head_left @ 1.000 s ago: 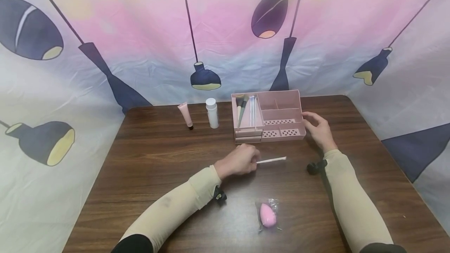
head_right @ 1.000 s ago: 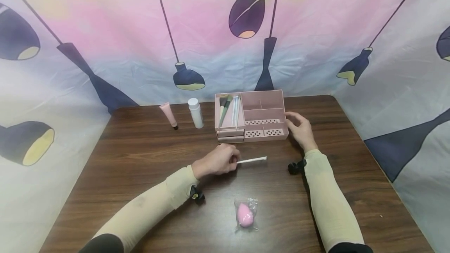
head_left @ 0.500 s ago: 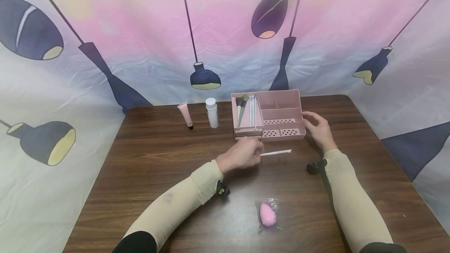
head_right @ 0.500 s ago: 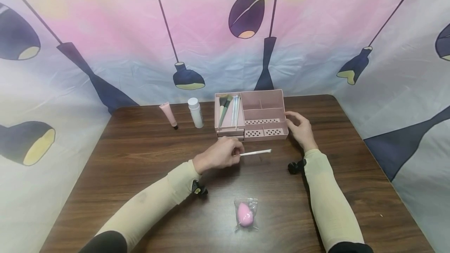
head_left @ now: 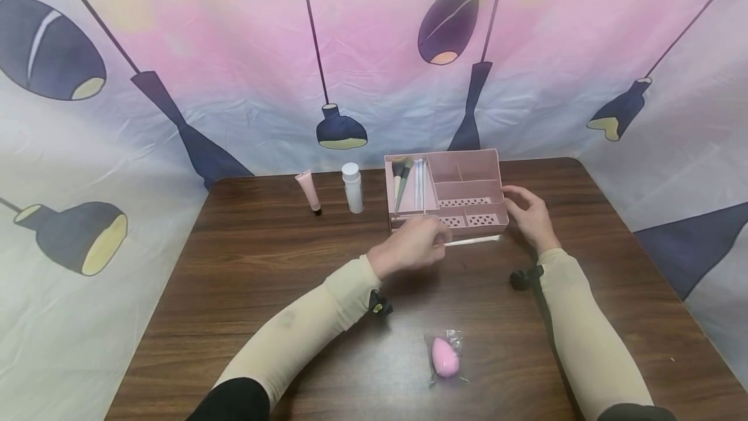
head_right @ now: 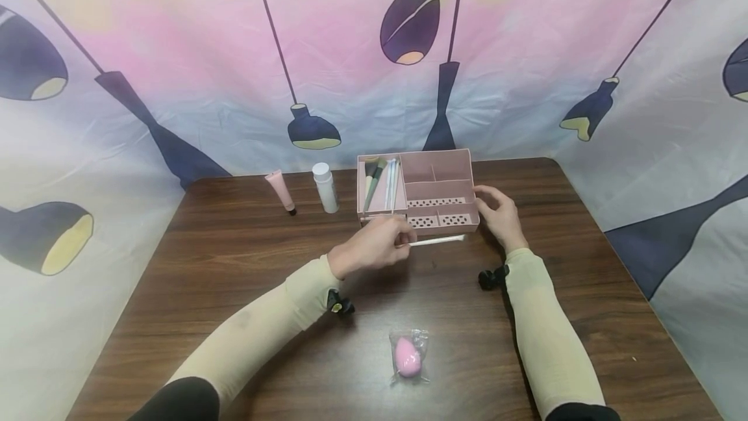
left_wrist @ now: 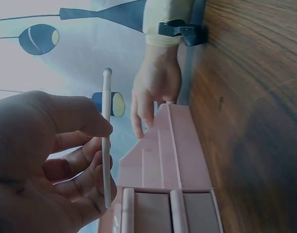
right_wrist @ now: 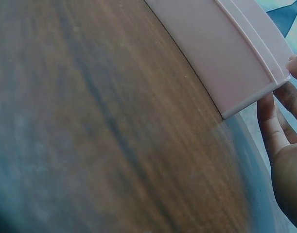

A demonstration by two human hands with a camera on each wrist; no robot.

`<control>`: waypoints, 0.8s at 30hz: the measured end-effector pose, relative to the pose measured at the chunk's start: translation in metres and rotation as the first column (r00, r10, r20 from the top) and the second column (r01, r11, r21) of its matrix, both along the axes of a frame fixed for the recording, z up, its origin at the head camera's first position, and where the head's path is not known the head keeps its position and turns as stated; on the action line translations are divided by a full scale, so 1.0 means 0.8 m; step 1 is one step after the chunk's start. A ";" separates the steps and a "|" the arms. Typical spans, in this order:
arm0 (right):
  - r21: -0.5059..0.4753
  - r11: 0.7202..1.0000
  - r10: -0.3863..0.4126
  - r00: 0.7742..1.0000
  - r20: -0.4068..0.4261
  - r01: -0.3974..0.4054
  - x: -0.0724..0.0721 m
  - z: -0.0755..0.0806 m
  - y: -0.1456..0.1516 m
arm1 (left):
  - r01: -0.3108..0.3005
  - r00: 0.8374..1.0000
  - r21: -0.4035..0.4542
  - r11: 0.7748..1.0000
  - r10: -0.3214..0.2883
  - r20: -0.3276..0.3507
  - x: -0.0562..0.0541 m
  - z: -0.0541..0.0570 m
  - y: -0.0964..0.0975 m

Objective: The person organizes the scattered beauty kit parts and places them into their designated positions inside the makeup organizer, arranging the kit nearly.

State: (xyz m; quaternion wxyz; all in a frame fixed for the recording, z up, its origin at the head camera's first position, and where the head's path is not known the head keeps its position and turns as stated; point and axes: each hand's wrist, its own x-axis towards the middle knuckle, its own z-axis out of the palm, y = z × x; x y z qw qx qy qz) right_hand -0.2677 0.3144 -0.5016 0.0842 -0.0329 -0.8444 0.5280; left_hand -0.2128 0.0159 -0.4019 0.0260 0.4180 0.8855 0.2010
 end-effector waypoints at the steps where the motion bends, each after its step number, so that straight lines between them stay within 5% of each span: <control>1: 0.006 1.000 -0.004 1.000 0.001 0.004 0.000 0.000 0.000 | 0.001 1.000 0.007 1.000 -0.001 0.000 -0.001 0.002 0.001; 15: -0.008 1.000 0.002 1.000 -0.012 -0.002 0.000 -0.001 0.000 | -0.008 0.998 0.004 1.000 0.008 -0.063 -0.016 0.020 0.018; 24: -0.009 1.000 0.004 1.000 -0.008 -0.004 0.001 0.002 0.000 | -0.064 0.997 -0.018 0.998 0.063 -0.048 -0.024 0.024 0.027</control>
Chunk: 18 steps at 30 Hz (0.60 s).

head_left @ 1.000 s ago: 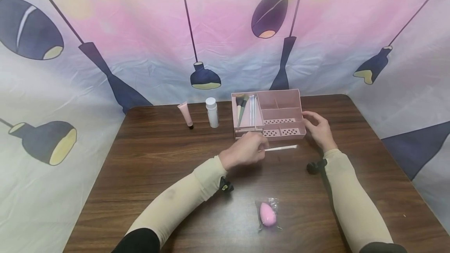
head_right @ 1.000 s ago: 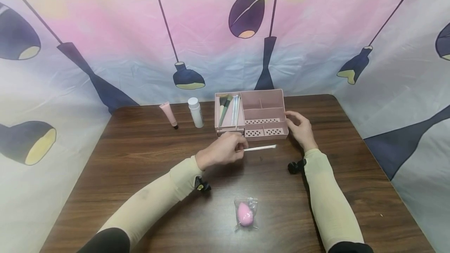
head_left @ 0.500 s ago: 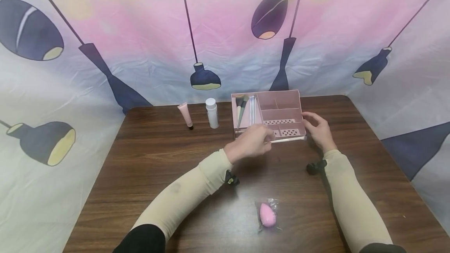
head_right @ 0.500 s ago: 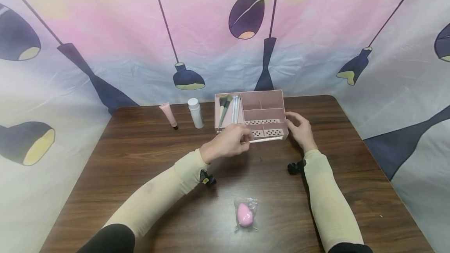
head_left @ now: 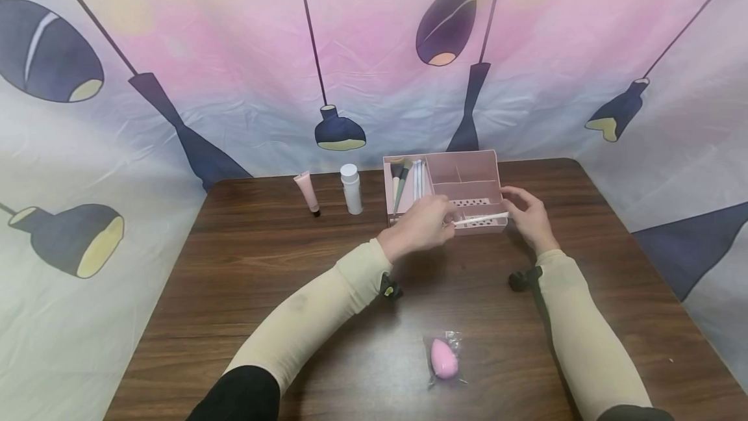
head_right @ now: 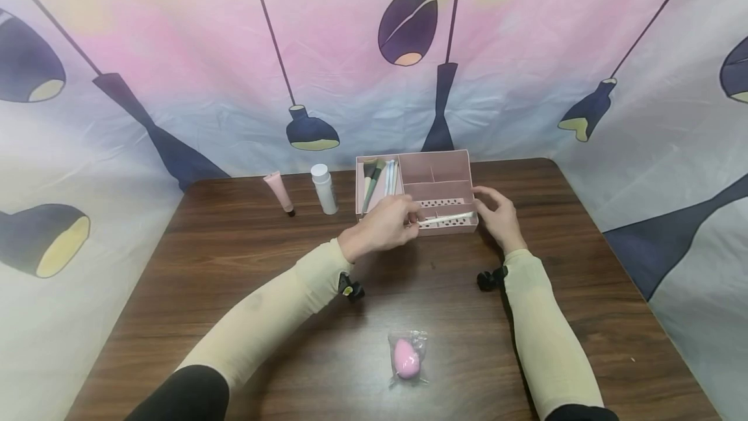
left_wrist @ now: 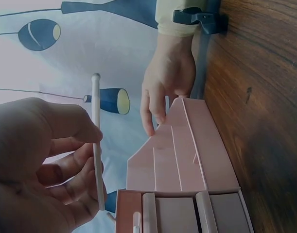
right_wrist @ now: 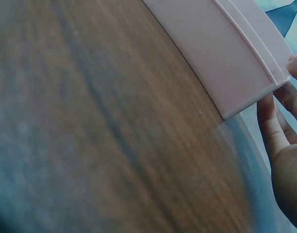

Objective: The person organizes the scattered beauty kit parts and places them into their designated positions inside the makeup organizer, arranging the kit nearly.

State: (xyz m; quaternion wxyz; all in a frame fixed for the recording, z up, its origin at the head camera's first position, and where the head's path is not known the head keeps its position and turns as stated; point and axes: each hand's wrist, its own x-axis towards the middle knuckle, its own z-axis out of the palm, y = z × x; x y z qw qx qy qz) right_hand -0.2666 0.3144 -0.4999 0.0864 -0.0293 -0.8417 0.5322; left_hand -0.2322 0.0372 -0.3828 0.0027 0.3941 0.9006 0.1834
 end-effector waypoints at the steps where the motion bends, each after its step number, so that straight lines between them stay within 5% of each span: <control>1: -0.005 1.000 0.000 1.000 0.002 0.000 0.000 0.000 0.000 | -0.005 1.000 -0.003 1.000 0.005 0.002 -0.002 0.000 0.001; 18: -0.032 0.999 0.000 1.000 0.001 0.000 -0.003 -0.004 0.000 | -0.046 0.999 0.010 0.999 0.046 0.008 -0.030 -0.004 0.014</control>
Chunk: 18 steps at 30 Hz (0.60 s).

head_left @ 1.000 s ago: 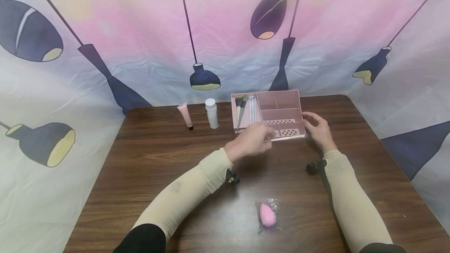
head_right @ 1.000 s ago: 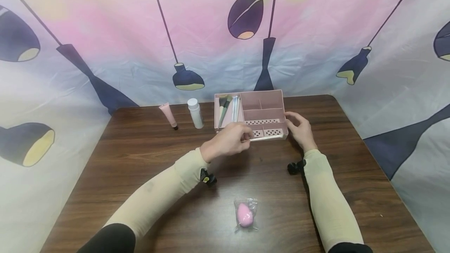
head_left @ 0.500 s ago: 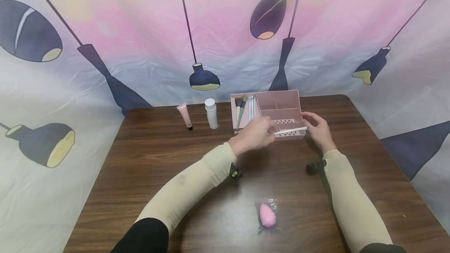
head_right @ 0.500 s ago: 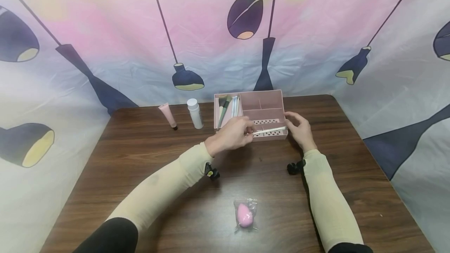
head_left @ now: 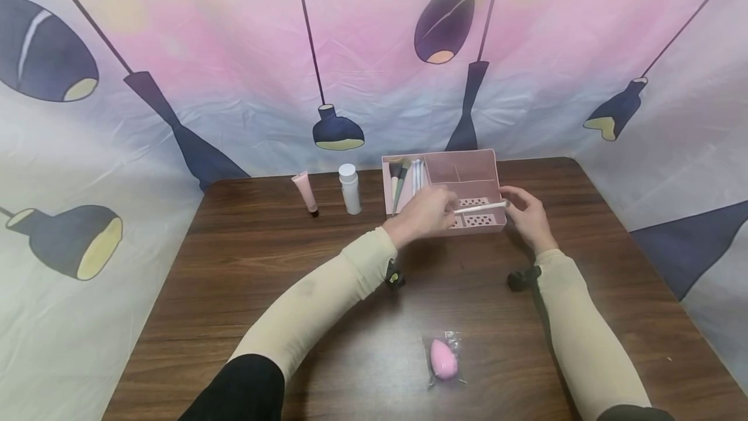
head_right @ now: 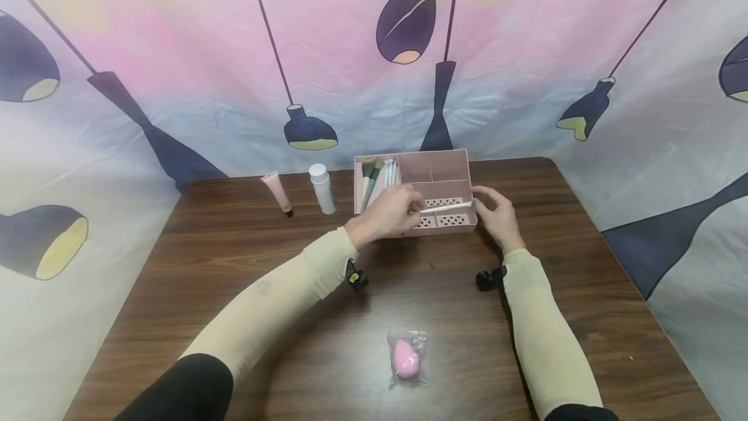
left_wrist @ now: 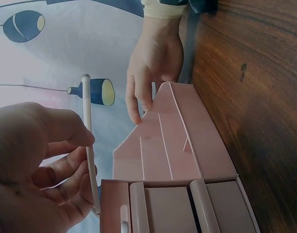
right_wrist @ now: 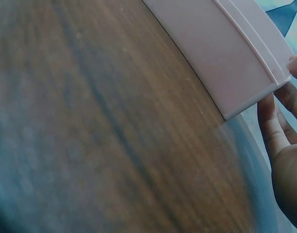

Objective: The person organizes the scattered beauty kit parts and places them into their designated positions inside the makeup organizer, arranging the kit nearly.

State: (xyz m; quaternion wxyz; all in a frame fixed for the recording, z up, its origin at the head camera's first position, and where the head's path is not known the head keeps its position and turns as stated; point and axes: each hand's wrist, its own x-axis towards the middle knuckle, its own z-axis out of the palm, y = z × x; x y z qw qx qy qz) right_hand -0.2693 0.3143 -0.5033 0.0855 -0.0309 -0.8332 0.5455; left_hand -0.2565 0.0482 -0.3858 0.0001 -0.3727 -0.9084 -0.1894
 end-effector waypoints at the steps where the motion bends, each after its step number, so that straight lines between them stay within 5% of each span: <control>1: 0.002 1.000 -0.003 1.000 0.000 0.003 0.000 -0.001 0.000 | 0.002 1.000 0.000 1.000 -0.002 -0.006 -0.002 -0.001 0.001; 18: 0.012 1.000 -0.018 1.000 0.023 0.018 -0.002 -0.002 0.002 | -0.003 1.000 -0.006 1.000 0.003 0.000 -0.019 -0.005 0.017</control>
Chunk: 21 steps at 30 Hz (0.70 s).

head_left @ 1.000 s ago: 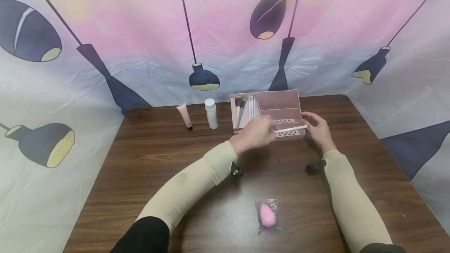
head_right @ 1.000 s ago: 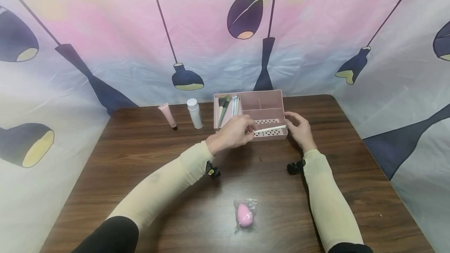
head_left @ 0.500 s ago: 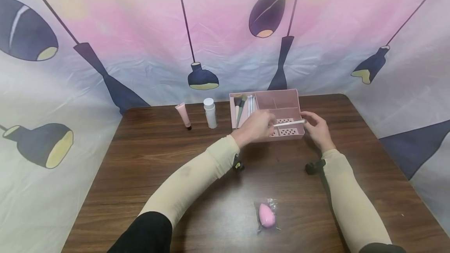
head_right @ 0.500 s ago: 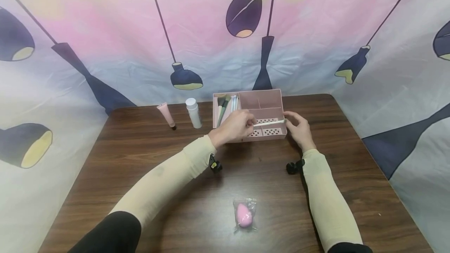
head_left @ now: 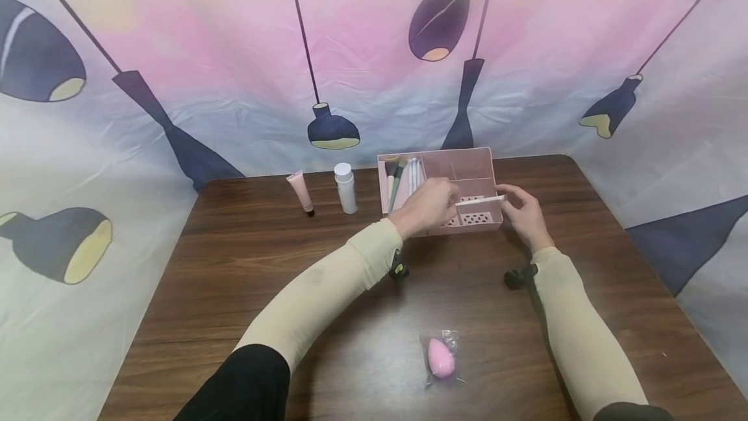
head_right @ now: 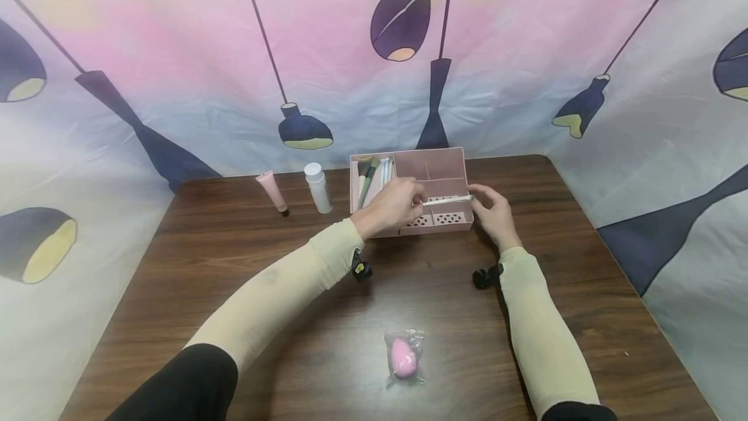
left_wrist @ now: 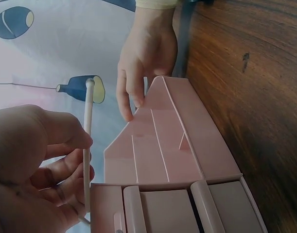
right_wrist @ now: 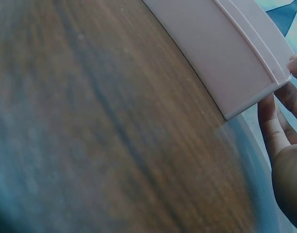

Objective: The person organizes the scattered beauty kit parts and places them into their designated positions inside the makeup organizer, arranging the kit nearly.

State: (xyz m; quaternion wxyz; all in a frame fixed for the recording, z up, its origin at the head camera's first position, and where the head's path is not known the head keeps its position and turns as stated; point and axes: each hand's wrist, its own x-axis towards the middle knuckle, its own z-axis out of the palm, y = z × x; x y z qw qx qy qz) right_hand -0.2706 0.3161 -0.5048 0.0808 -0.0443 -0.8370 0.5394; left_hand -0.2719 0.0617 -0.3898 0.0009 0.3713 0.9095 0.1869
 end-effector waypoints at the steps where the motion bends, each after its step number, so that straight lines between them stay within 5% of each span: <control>1: -0.001 1.000 -0.001 1.000 -0.001 0.001 -0.001 0.000 0.000 | 0.001 1.000 -0.003 1.000 -0.001 -0.006 -0.001 0.000 0.001; 21: -0.015 1.000 0.006 1.000 -0.008 -0.006 -0.001 -0.002 0.001 | -0.022 1.000 -0.005 1.000 0.022 0.003 -0.011 0.004 0.025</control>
